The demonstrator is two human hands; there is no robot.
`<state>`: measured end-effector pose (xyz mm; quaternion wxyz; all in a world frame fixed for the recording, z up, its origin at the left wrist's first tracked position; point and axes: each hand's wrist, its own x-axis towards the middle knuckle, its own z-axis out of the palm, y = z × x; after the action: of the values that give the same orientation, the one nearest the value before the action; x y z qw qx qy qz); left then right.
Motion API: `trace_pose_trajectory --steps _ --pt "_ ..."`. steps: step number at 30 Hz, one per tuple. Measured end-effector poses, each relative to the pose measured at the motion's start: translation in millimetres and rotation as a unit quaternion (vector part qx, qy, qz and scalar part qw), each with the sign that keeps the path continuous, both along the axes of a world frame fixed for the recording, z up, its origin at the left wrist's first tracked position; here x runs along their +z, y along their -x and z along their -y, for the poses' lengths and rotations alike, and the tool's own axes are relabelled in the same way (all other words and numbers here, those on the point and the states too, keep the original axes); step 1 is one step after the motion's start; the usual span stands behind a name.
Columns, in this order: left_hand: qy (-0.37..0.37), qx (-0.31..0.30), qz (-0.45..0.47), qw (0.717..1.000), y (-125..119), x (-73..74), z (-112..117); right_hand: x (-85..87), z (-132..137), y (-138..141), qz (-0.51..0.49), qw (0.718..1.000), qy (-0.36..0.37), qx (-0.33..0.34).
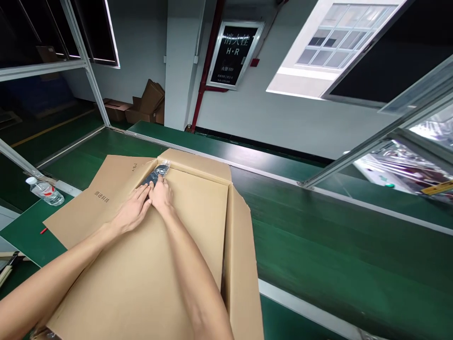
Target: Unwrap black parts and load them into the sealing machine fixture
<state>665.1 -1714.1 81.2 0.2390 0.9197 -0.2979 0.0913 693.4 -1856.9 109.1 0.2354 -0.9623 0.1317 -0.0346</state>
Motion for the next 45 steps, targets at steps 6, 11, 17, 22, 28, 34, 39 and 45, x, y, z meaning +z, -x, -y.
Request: trace_pose_trajectory --steps 6,11,17,22,28,34,39,45 --pt "-0.139 0.018 0.040 0.989 14 -14.5 -5 5.0 17 -38 0.038 0.997 0.049 0.035" --pt "-0.118 0.051 0.055 0.990 19 -28.8 1 -4.2 22 -56 0.015 0.995 0.065 0.073" --pt "-0.100 0.054 0.047 0.992 19 -29.8 0 -3.2 24 -67 0.015 0.996 0.066 0.058" --pt "-0.116 0.056 0.044 0.991 18 -24.8 0 -2.0 21 -72 0.040 0.996 0.066 0.034" --pt "-0.116 0.059 0.043 0.991 18 -24.3 0 -6.8 19 -70 0.051 0.997 0.060 0.023" --pt "-0.148 0.059 0.034 0.987 17 -15.1 2 -12.2 27 -76 0.054 0.998 0.037 0.022" --pt "-0.165 0.062 0.084 0.981 33 -5.9 -8 -11.6 39 -68 0.106 0.994 0.018 0.034" --pt "-0.218 0.027 0.162 0.962 59 -21.2 -41 -10.7 62 -36 0.137 0.989 0.052 0.022"
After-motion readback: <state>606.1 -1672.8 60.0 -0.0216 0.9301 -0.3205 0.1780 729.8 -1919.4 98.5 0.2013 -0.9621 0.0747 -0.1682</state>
